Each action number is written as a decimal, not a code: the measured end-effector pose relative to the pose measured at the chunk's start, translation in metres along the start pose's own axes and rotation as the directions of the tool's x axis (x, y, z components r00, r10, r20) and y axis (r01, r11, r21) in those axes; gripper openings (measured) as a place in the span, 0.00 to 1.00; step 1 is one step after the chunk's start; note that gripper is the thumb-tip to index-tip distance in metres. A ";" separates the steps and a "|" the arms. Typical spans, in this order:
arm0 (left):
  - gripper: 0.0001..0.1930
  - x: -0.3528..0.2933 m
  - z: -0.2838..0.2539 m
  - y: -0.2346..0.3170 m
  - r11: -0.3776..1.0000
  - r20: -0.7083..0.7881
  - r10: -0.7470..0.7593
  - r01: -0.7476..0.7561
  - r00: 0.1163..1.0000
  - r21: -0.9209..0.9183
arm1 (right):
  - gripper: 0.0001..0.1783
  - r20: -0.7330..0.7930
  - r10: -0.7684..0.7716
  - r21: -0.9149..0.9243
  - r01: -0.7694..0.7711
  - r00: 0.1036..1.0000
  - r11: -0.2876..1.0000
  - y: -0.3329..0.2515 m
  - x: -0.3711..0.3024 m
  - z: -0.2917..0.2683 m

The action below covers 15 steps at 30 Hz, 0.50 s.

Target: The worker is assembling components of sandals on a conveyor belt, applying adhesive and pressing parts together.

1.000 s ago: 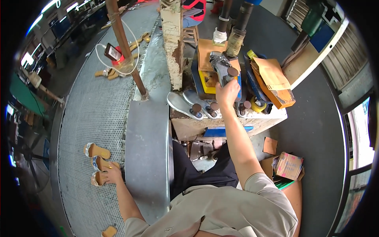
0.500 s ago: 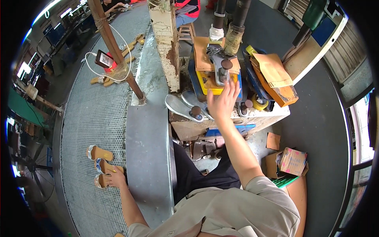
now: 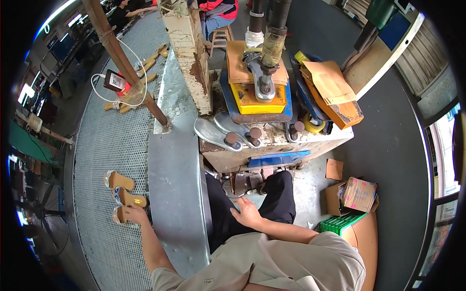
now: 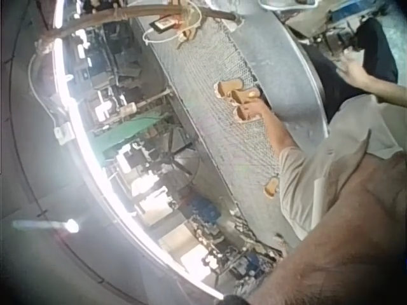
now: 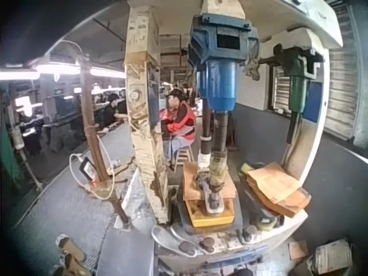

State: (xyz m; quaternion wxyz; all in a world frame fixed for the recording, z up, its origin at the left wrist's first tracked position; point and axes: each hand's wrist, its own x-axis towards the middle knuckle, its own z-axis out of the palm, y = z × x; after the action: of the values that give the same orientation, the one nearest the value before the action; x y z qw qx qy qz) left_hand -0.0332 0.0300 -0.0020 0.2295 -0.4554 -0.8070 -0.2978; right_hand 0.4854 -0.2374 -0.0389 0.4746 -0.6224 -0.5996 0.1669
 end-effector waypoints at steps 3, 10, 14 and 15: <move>0.42 -0.013 -0.021 0.030 0.943 0.052 -0.307 0.296 0.950 0.153 | 0.21 0.052 0.064 -0.024 -0.063 0.997 0.998 0.016 -0.007 0.000; 0.51 0.006 -0.065 0.012 0.655 0.324 -0.661 0.731 0.677 -0.191 | 0.21 0.066 0.111 -0.011 -0.110 0.992 0.994 0.007 -0.008 -0.014; 0.51 0.012 -0.065 0.011 0.492 0.365 -0.766 0.848 0.528 -0.196 | 0.21 0.038 0.102 -0.004 -0.102 0.994 0.995 0.015 -0.011 -0.013; 0.50 0.015 -0.062 0.011 0.472 0.333 -0.800 0.866 0.499 -0.165 | 0.21 0.037 0.099 -0.003 -0.099 0.994 0.995 0.014 -0.011 -0.014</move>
State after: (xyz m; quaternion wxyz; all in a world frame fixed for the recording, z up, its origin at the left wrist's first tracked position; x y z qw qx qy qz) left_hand -0.0247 0.0004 0.0546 -0.1069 -0.0606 -0.8872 -0.4447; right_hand 0.5014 -0.2508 -0.0472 0.4540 -0.6484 -0.5770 0.2013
